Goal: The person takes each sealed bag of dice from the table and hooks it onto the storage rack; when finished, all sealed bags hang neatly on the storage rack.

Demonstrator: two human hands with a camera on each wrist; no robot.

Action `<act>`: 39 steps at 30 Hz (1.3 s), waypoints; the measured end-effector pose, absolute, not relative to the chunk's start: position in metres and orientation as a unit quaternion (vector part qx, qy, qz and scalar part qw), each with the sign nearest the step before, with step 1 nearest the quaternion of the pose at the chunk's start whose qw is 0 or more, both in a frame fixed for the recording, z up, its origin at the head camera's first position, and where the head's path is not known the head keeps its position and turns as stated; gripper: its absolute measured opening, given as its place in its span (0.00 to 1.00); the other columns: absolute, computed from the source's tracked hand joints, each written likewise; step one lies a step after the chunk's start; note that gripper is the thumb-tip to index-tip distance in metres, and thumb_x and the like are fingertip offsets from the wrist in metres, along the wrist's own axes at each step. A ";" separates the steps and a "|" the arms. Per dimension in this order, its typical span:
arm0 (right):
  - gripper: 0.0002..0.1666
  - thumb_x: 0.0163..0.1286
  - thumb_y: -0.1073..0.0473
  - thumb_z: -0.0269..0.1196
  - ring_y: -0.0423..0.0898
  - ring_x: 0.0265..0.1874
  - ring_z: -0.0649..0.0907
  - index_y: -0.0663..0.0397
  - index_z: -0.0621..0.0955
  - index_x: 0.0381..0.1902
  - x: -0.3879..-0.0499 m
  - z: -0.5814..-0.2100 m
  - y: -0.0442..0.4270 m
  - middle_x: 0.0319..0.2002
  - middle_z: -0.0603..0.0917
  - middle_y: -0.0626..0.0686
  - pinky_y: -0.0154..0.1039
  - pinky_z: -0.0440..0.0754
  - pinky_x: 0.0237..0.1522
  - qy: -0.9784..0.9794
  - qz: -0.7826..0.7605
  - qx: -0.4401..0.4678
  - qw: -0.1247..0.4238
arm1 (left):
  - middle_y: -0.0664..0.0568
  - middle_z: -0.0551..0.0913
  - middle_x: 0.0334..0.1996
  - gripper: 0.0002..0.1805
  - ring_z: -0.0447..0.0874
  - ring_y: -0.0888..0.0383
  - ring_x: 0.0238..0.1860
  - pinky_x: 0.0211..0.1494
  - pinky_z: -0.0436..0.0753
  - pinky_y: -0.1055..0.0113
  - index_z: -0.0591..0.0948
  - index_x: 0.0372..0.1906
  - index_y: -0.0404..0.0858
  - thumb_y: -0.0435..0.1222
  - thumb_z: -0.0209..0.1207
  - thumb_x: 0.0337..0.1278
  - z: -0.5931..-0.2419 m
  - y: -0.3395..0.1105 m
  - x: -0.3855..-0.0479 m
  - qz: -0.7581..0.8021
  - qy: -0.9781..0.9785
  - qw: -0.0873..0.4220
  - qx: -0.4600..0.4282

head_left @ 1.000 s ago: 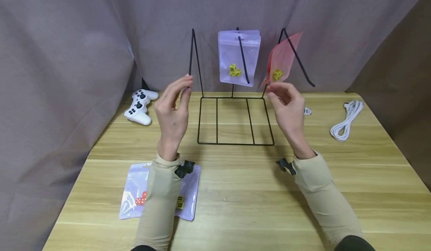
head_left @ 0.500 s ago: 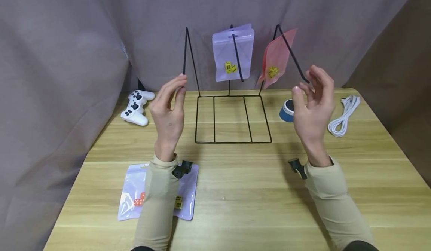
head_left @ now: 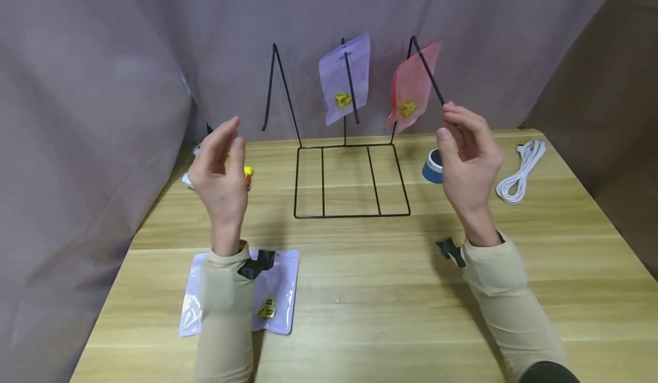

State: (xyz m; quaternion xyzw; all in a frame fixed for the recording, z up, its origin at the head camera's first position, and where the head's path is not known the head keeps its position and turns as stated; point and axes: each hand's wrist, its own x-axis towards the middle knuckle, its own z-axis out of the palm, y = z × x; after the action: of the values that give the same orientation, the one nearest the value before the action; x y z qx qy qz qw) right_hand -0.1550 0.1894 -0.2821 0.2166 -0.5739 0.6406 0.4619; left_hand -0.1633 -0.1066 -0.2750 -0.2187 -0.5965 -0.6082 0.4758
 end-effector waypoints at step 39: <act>0.07 0.62 0.81 0.54 0.60 0.51 0.78 0.83 0.76 0.38 -0.157 -0.284 0.165 0.43 0.82 0.67 0.48 0.77 0.57 -0.598 0.616 0.217 0.465 | 0.35 0.72 0.53 0.29 0.75 0.56 0.51 0.53 0.80 0.74 0.70 0.60 0.29 0.25 0.65 0.51 -0.396 -0.267 -0.046 -0.408 -0.910 0.070 0.018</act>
State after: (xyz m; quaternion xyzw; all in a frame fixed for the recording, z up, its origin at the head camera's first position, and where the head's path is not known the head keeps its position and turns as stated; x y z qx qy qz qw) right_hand -0.1571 0.1648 -0.2841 0.2169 -0.5979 0.6158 0.4651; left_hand -0.0463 -0.2667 -0.3964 0.0175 -0.9103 -0.4077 0.0699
